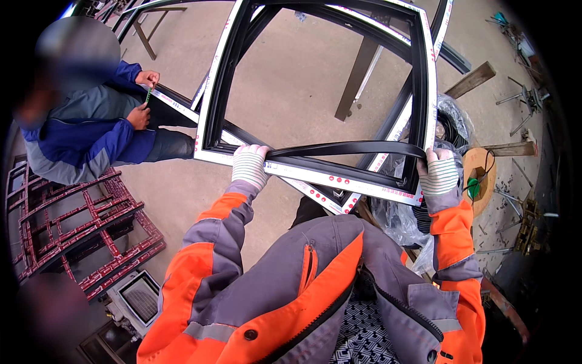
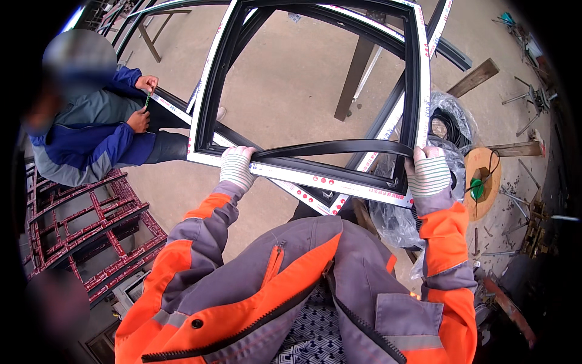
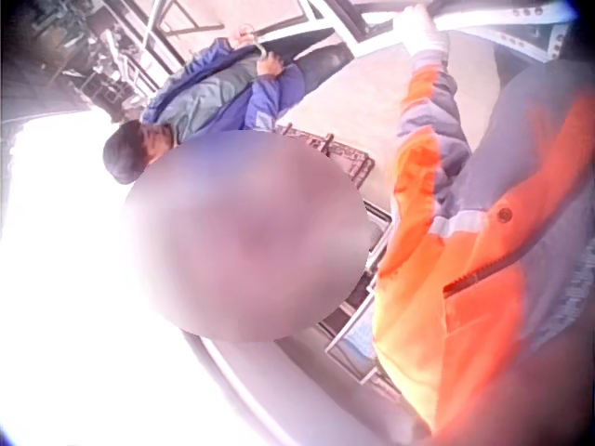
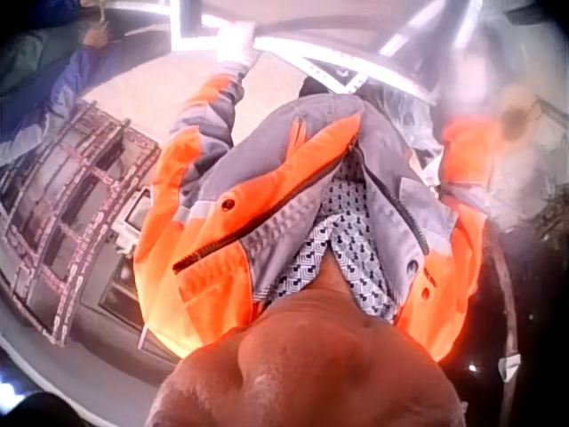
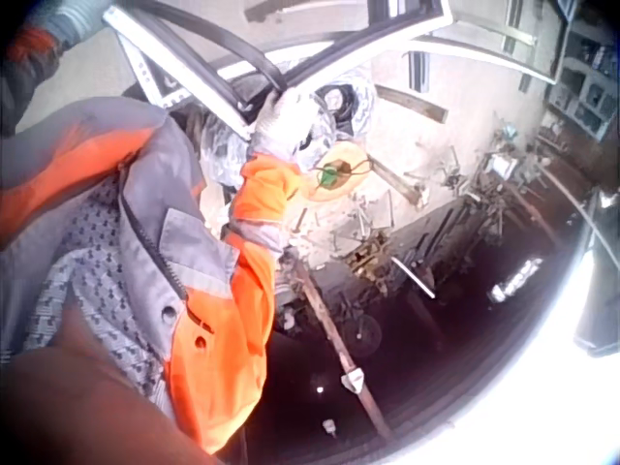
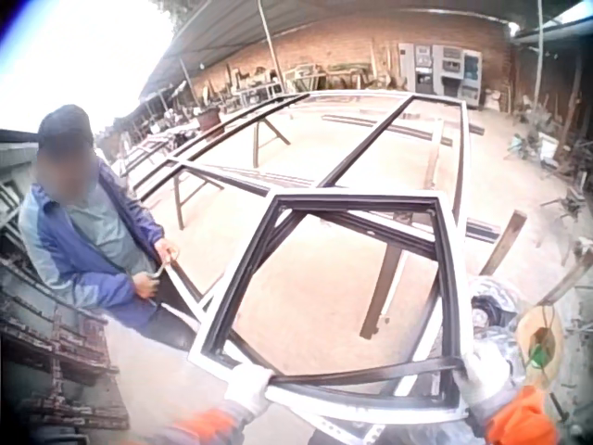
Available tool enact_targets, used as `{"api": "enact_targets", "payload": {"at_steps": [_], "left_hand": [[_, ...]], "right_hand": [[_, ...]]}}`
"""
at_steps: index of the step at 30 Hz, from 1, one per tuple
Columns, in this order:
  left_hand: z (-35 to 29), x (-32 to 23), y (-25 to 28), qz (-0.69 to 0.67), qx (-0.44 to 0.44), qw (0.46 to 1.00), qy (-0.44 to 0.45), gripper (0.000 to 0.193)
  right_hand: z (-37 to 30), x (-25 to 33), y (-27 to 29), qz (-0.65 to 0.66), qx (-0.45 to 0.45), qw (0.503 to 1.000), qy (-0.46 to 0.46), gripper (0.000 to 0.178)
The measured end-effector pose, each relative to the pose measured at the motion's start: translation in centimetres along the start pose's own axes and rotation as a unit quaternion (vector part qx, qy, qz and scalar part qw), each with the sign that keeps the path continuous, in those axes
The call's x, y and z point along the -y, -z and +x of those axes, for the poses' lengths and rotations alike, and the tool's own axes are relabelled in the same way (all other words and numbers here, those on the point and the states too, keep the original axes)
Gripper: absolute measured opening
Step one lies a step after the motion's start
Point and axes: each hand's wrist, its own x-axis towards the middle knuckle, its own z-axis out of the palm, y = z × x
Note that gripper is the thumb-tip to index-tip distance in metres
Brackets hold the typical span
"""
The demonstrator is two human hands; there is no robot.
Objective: The person installs a black rubber seal into the groove of a white window frame. They press the seal into place by hand and use pliers to tuck the edges securely into the corners and along the sides of the frame.
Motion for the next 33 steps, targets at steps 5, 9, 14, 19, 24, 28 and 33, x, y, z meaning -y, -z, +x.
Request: {"api": "enact_targets", "payload": {"at_steps": [5,9,14,19,24,28,33], "left_hand": [[0.1,0.0,0.0,-0.001,-0.005,1.000,0.002,0.045],[-0.2,0.1,0.0,0.001,-0.016,1.000,-0.001,0.039],[-0.2,0.1,0.3,0.007,0.004,1.000,0.008,0.037],[-0.2,0.0,0.5,0.007,0.015,1.000,0.016,0.040],[0.1,-0.2,0.8,0.018,0.008,1.000,0.001,0.041],[-0.1,-0.1,-0.1,0.007,-0.021,1.000,-0.006,0.042],[-0.1,0.3,-0.6,0.017,-0.005,1.000,-0.006,0.051]], "right_hand": [[-0.3,-0.1,-1.6,0.046,0.039,0.996,-0.060,0.042],[0.9,0.1,-1.1,0.097,0.097,0.989,-0.049,0.046],[1.7,0.2,0.7,0.306,0.212,0.927,-0.057,0.036],[2.5,0.8,3.4,0.344,0.383,0.847,-0.129,0.027],[3.0,-0.2,4.8,0.489,0.416,0.742,-0.193,0.020],[3.6,0.2,4.9,0.351,0.413,0.828,-0.140,0.016],[2.9,-0.6,3.5,0.192,0.362,0.910,0.053,0.019]]}}
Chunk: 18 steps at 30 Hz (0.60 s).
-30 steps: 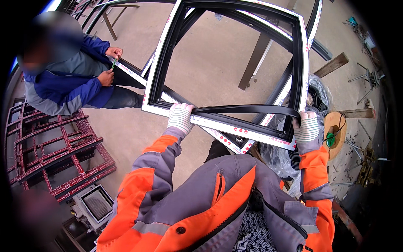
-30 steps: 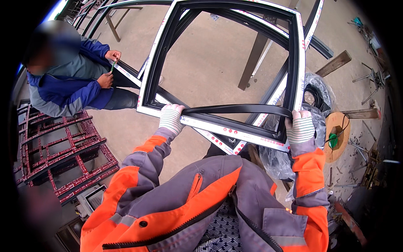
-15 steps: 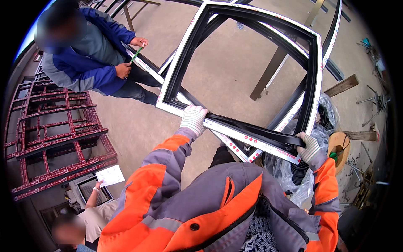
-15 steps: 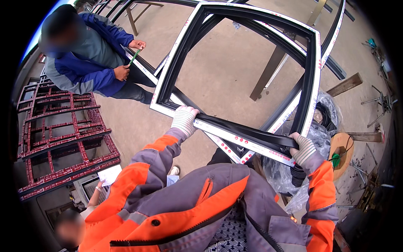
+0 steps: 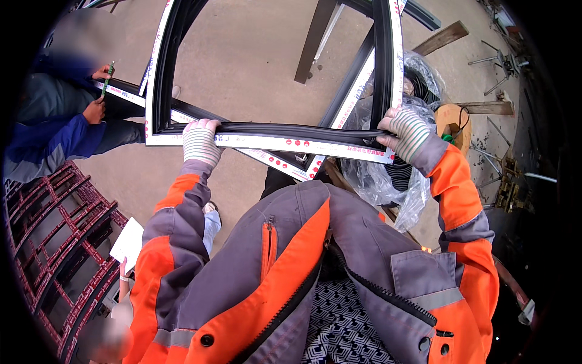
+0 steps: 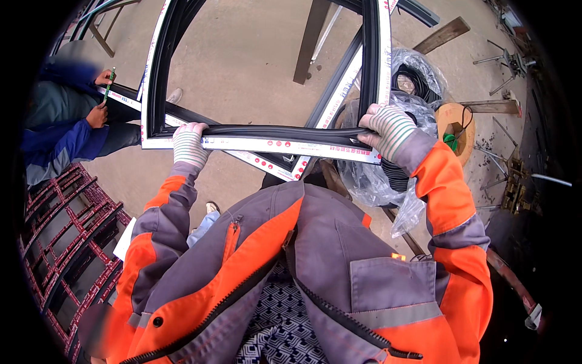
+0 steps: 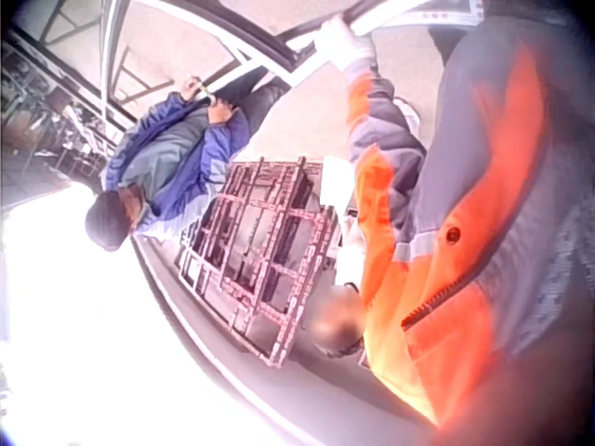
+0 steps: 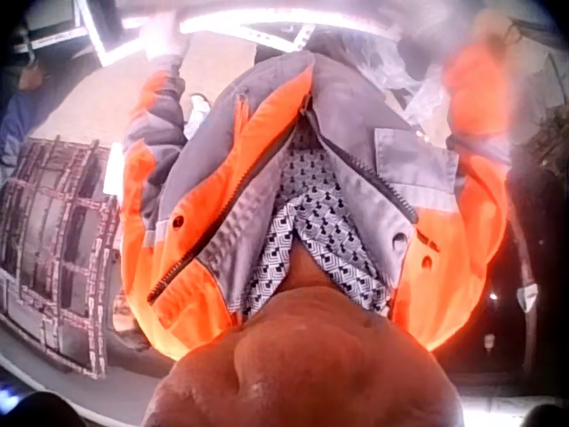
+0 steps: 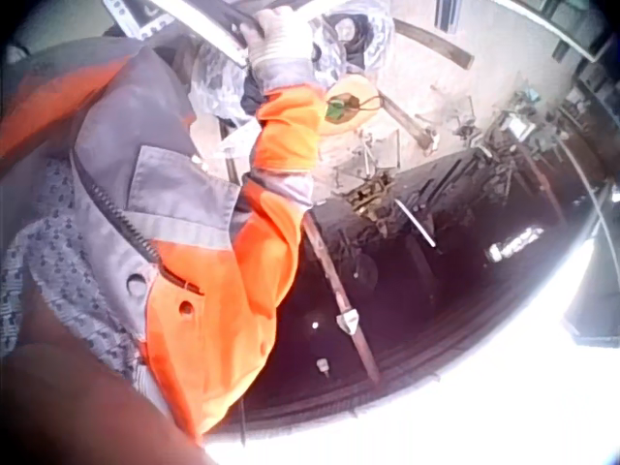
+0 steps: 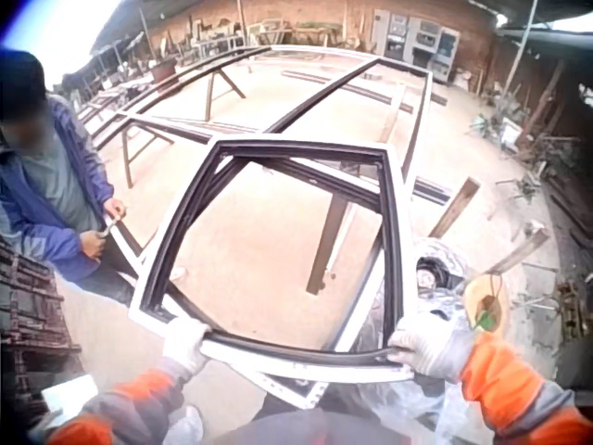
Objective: The person installs a black rubber seal into the groove of a white window frame. They press the seal into place by hand and use pliers to tuck the edges securely into the corners and along the sides of the frame.
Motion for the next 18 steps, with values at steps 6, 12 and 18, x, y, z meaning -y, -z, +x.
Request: {"api": "enact_targets", "payload": {"at_steps": [6,12,18], "left_hand": [[-0.1,0.4,-0.5,-0.010,-0.012,1.000,-0.023,0.055],[-0.2,-0.2,0.1,-0.006,-0.001,1.000,0.000,0.059],[0.0,-0.2,-0.1,-0.015,-0.004,1.000,-0.020,0.054]], "right_hand": [[-0.7,-0.7,-2.2,-0.060,-0.003,0.998,-0.005,0.018],[-1.1,-0.6,-4.2,-0.078,0.000,0.997,-0.022,0.018],[-2.3,-0.3,-5.7,-0.085,-0.062,0.994,-0.042,0.025]]}}
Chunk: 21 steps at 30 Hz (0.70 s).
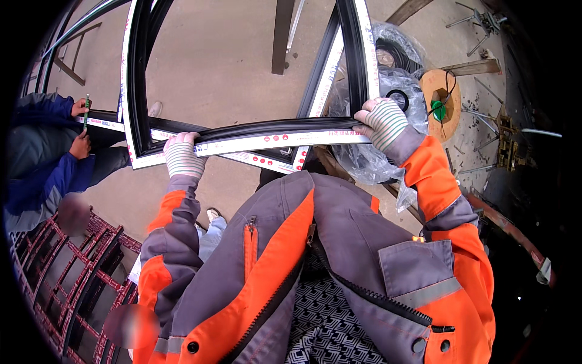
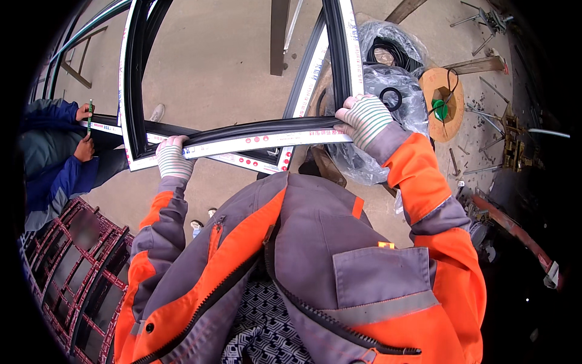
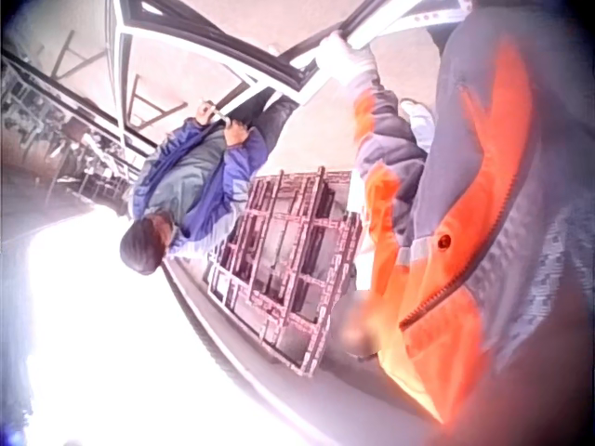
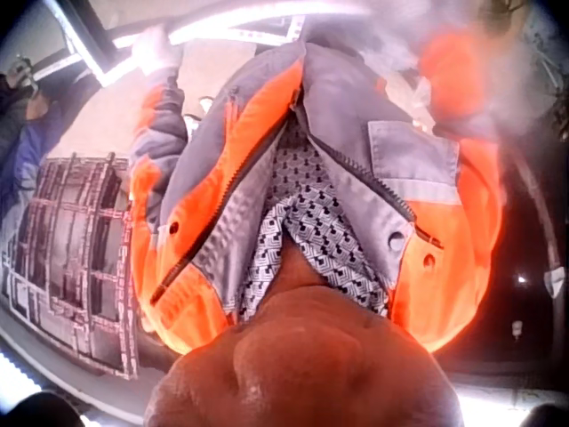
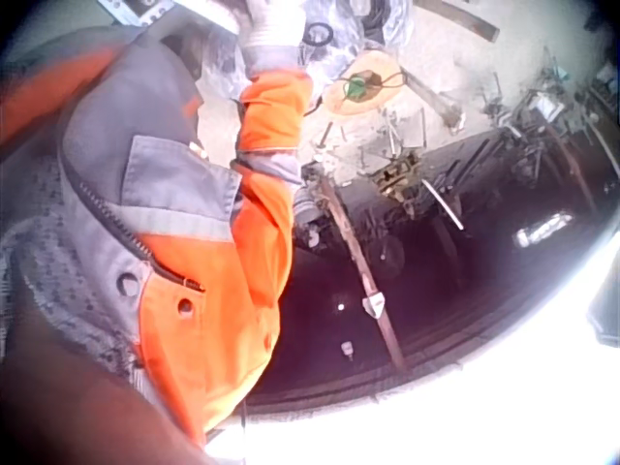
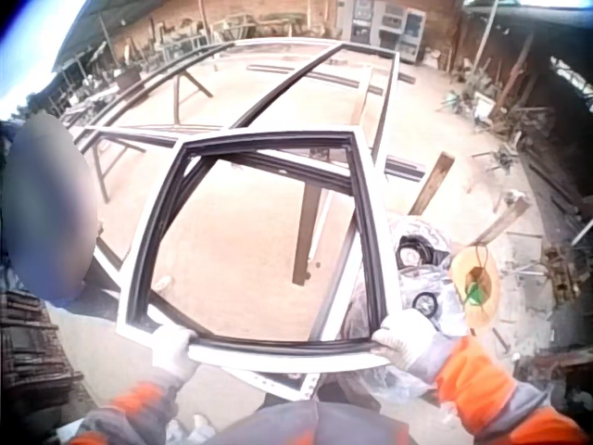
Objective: The person installs a black rubber seal into the groove of a white window frame. They press the seal into place by hand and use pliers to tuck the edges securely into the corners and along the sides of the frame.
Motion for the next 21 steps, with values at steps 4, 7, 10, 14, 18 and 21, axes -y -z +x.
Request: {"api": "enact_targets", "payload": {"at_steps": [4,7,10,14,18,21], "left_hand": [[0.2,-0.2,0.6,-0.002,0.002,1.000,0.011,0.053],[0.3,-0.3,0.7,-0.004,0.020,1.000,0.010,0.060],[0.5,-1.8,1.8,-0.014,0.037,0.999,-0.006,0.069],[1.9,-6.4,1.4,-0.099,0.038,0.987,-0.121,0.075],[5.0,-13.7,1.5,-0.159,0.151,0.961,-0.171,0.076],[7.0,-18.6,0.7,-0.204,0.177,0.933,-0.237,0.073]], "right_hand": [[0.1,0.3,-0.2,0.001,0.000,1.000,-0.023,0.023],[0.2,0.6,-0.3,-0.008,0.000,0.999,-0.049,0.022],[0.3,0.9,-0.2,0.012,-0.010,0.998,-0.059,0.023],[-0.1,1.2,-1.0,0.014,-0.049,0.994,-0.092,0.023],[-0.7,1.5,-1.9,0.012,-0.089,0.990,-0.113,0.022],[-1.1,1.7,-2.7,0.019,-0.108,0.986,-0.126,0.023]]}}
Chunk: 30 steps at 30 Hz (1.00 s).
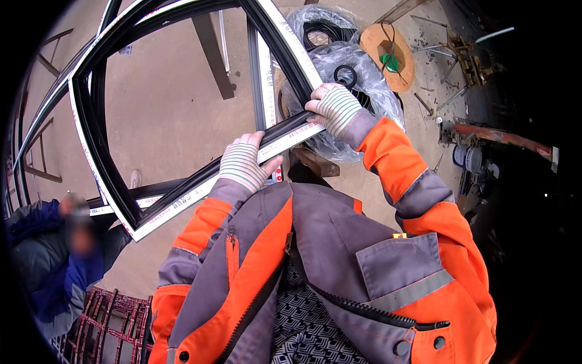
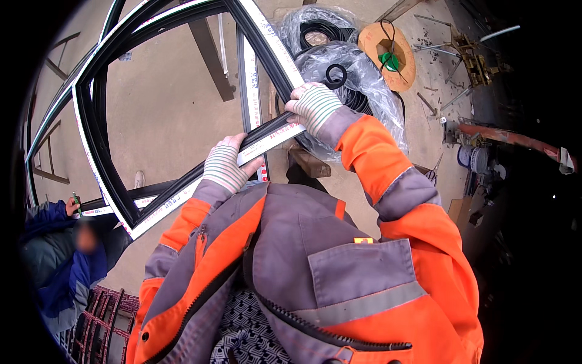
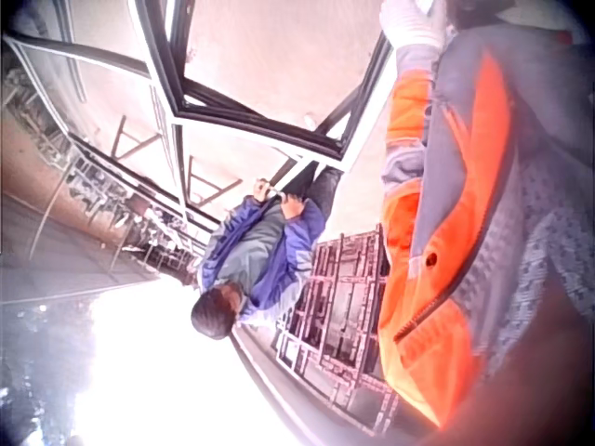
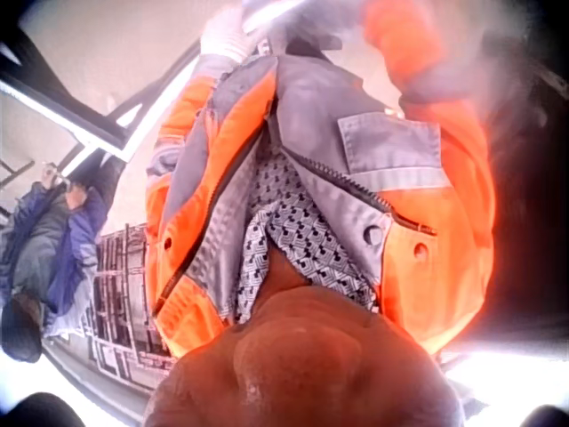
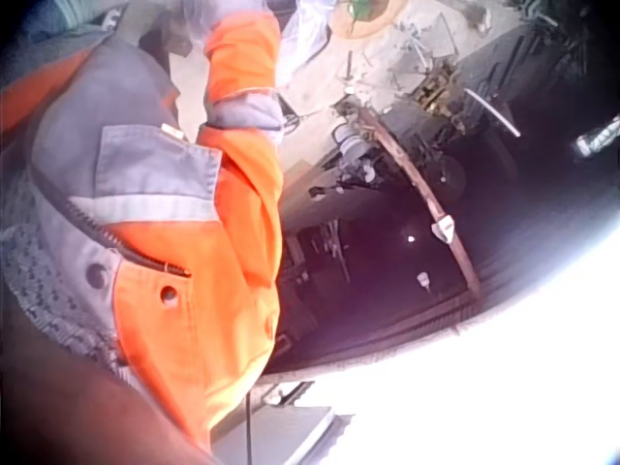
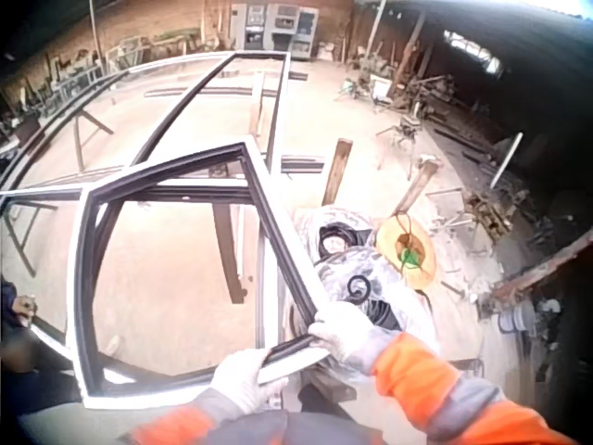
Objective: The person installs a black rubber seal into the groove of a white window frame. They press the seal into place by hand and use pliers to tuck the edges securely into the corners and along the sides of the frame.
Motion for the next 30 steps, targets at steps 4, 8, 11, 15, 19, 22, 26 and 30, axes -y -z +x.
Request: {"api": "enact_targets", "payload": {"at_steps": [4,8,11,15,19,22,26,30], "left_hand": [[3.8,-3.0,-0.9,-0.034,0.013,0.999,-0.010,0.052],[5.0,-3.5,-2.0,-0.032,-0.012,0.999,-0.017,0.038],[4.7,-2.3,-3.0,-0.034,-0.064,0.996,-0.051,0.036],[4.8,-3.2,-2.3,-0.035,-0.039,0.998,-0.022,0.037],[4.7,-3.0,-2.5,-0.049,-0.055,0.997,-0.031,0.034],[4.7,-3.3,-2.5,-0.061,-0.059,0.996,-0.023,0.032],[5.0,-3.3,-3.2,-0.051,-0.075,0.996,-0.019,0.033],[6.6,-5.5,-3.5,-0.035,-0.081,0.996,0.000,0.034]], "right_hand": [[-0.7,0.7,0.2,-0.010,0.014,1.000,-0.024,0.026],[-1.6,0.5,0.1,0.036,-0.046,0.998,-0.029,0.031],[-1.7,-0.6,0.6,0.109,-0.060,0.990,-0.062,0.027],[-2.6,-5.1,1.4,0.139,-0.060,0.983,-0.102,0.025],[-2.6,-7.9,0.6,0.197,0.014,0.972,-0.125,0.031],[-2.2,-8.5,-0.1,0.271,0.043,0.955,-0.109,0.032],[-2.1,-9.2,0.4,0.264,0.073,0.957,-0.092,0.028],[-2.2,-9.3,0.3,0.271,0.048,0.959,-0.064,0.023]]}}
